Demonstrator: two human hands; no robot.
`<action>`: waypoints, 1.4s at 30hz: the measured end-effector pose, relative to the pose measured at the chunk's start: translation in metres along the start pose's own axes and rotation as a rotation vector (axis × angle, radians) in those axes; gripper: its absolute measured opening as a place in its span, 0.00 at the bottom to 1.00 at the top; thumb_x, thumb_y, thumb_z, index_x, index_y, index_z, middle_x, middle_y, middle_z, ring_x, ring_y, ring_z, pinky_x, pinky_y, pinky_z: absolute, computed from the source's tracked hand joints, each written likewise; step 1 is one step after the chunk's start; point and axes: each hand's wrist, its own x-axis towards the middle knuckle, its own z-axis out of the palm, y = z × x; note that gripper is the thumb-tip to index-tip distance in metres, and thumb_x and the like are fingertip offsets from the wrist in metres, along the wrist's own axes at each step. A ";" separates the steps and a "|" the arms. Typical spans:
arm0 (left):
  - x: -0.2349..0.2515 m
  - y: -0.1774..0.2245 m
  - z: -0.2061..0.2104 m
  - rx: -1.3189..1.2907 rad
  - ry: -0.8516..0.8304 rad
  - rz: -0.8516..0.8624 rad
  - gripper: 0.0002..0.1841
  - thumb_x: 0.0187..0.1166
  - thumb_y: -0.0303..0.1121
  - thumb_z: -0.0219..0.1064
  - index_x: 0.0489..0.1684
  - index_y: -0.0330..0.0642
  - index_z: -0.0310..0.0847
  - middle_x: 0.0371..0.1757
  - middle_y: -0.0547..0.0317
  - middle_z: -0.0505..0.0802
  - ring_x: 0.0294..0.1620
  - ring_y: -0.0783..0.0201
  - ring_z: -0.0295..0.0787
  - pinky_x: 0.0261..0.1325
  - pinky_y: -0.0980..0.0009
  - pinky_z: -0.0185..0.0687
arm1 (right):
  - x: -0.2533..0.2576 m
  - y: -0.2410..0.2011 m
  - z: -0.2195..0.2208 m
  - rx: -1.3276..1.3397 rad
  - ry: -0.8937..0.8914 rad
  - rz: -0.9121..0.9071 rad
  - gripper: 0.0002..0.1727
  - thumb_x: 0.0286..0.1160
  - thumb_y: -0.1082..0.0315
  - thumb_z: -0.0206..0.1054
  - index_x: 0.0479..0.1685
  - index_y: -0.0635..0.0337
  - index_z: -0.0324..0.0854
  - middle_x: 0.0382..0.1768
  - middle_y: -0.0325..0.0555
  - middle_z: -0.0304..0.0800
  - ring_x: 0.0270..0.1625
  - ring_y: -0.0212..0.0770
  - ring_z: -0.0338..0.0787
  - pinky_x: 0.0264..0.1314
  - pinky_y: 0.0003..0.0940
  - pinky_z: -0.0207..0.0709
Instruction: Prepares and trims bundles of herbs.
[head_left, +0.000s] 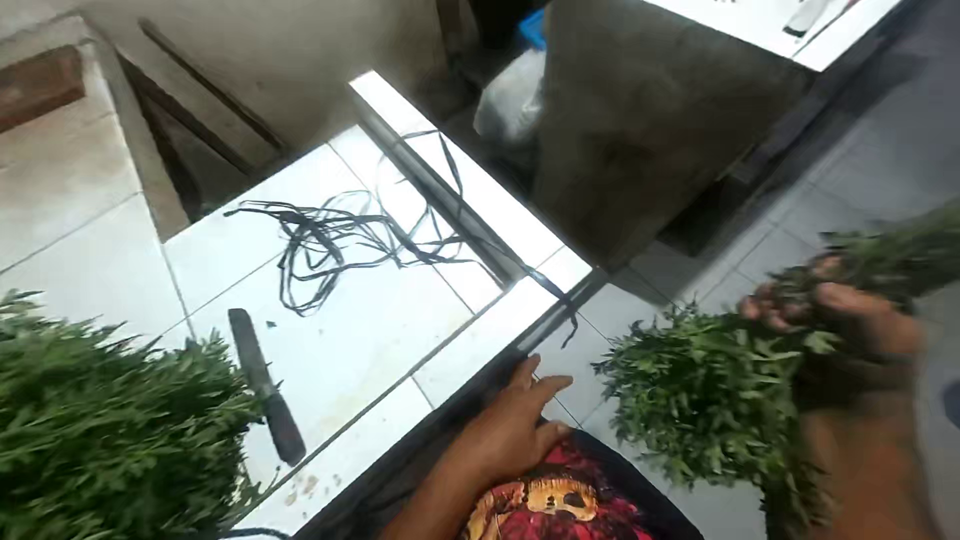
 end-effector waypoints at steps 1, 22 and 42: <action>0.016 -0.004 0.006 -0.006 0.001 -0.013 0.33 0.80 0.42 0.71 0.87 0.65 0.68 0.93 0.40 0.58 0.83 0.46 0.73 0.75 0.49 0.82 | 0.001 0.008 -0.001 -0.019 0.026 0.043 0.18 0.62 0.49 0.79 0.48 0.44 0.86 0.26 0.35 0.90 0.28 0.35 0.90 0.39 0.34 0.89; -0.081 0.006 0.073 -0.598 0.917 -0.054 0.16 0.83 0.25 0.62 0.67 0.32 0.74 0.38 0.57 0.96 0.20 0.65 0.88 0.19 0.71 0.86 | -0.030 0.051 0.096 0.054 -0.927 0.536 0.25 0.74 0.69 0.71 0.72 0.56 0.77 0.67 0.47 0.89 0.43 0.37 0.94 0.34 0.31 0.89; -0.290 -0.001 0.156 0.233 1.083 -0.576 0.10 0.84 0.40 0.64 0.43 0.51 0.92 0.41 0.65 0.93 0.41 0.68 0.91 0.48 0.64 0.90 | -0.143 0.092 0.275 -1.029 -1.321 0.038 0.11 0.70 0.59 0.75 0.49 0.48 0.86 0.37 0.40 0.92 0.38 0.39 0.91 0.43 0.52 0.87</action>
